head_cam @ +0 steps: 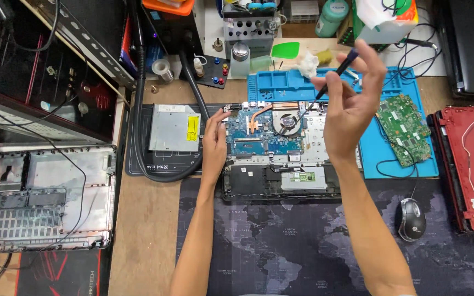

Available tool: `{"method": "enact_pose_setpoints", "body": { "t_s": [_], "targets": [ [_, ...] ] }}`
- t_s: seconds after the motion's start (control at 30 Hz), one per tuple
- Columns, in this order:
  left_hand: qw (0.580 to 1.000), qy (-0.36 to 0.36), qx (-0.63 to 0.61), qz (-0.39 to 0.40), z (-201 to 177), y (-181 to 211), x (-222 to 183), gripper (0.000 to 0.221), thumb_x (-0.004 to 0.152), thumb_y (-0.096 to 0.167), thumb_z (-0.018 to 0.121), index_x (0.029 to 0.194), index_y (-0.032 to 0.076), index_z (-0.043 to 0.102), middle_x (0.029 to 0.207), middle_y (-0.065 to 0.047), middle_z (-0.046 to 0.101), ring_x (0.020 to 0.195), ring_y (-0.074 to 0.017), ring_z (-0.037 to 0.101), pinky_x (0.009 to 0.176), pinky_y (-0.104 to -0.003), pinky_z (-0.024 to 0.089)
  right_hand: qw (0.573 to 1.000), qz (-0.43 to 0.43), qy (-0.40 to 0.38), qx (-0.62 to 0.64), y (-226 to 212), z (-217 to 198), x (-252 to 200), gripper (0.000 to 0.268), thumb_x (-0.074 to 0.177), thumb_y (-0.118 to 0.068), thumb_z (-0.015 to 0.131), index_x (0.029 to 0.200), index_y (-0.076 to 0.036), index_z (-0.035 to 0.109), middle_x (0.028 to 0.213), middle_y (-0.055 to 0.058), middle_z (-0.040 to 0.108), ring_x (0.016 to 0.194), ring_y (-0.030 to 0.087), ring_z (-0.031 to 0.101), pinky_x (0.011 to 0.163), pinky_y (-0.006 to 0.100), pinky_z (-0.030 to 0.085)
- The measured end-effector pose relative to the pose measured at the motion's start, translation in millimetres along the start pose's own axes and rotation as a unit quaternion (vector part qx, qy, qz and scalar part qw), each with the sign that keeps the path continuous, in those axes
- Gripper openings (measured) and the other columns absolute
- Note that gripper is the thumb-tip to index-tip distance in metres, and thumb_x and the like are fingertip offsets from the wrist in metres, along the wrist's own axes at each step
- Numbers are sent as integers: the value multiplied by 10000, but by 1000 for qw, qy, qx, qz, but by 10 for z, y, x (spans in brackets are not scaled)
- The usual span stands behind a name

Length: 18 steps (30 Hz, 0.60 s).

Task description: Disassembling a laptop by prying open the case, removing the battery, and unscrewing internal components.

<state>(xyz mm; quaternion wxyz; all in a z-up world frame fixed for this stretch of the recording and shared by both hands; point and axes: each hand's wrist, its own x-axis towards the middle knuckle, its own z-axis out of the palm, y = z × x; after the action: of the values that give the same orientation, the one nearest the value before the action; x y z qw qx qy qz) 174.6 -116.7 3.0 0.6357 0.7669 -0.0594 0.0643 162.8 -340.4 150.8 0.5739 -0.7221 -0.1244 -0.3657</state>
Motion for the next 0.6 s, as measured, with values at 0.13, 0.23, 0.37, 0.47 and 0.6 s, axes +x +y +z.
{"method": "enact_pose_setpoints", "body": {
  "t_s": [0.13, 0.23, 0.37, 0.47, 0.6],
  "targets": [
    [1000, 2, 21, 16, 21, -51, 9, 342, 1096, 199, 407, 1356, 133, 620, 1500, -102, 517, 1424, -247, 479, 1116, -360, 387, 1000, 22, 17, 12, 43, -148, -106, 412, 1144, 34, 589, 1421, -172, 364, 1207, 224, 501, 943, 326, 691, 941, 432, 683],
    [999, 7, 29, 21, 30, -31, 2, 337, 1091, 205, 420, 1346, 121, 624, 1483, -118, 531, 1419, -254, 480, 1133, -369, 378, 1000, 12, 2, 6, 64, -177, -125, 328, 1135, 11, 574, 1359, -140, 388, 1164, 186, 487, 1078, 314, 663, 951, 432, 688],
    [999, 19, -9, 30, 46, 57, -3, 306, 1084, 50, 460, 1326, 97, 641, 1421, -205, 521, 1419, -447, 436, 1145, -559, 390, 999, -6, -20, 39, 359, -128, -238, 359, 1118, -20, 598, 1399, -87, 385, 1142, 224, 589, 930, 437, 768, 818, 446, 687],
    [999, 17, -13, 26, 45, 52, -9, 309, 1089, 56, 452, 1332, 96, 640, 1429, -211, 517, 1414, -454, 440, 1145, -564, 388, 997, 8, -49, 62, 451, -9, -350, 325, 1090, -23, 618, 1351, -95, 437, 1108, 206, 646, 917, 408, 786, 715, 371, 682],
    [999, 17, -15, 24, 53, 50, -21, 309, 1094, 67, 454, 1338, 102, 639, 1441, -214, 511, 1405, -456, 451, 1144, -560, 392, 997, -22, -67, 38, 435, -33, -325, 327, 1069, 20, 599, 1333, -53, 421, 1092, 218, 639, 959, 454, 752, 822, 470, 663]
  ]
}}
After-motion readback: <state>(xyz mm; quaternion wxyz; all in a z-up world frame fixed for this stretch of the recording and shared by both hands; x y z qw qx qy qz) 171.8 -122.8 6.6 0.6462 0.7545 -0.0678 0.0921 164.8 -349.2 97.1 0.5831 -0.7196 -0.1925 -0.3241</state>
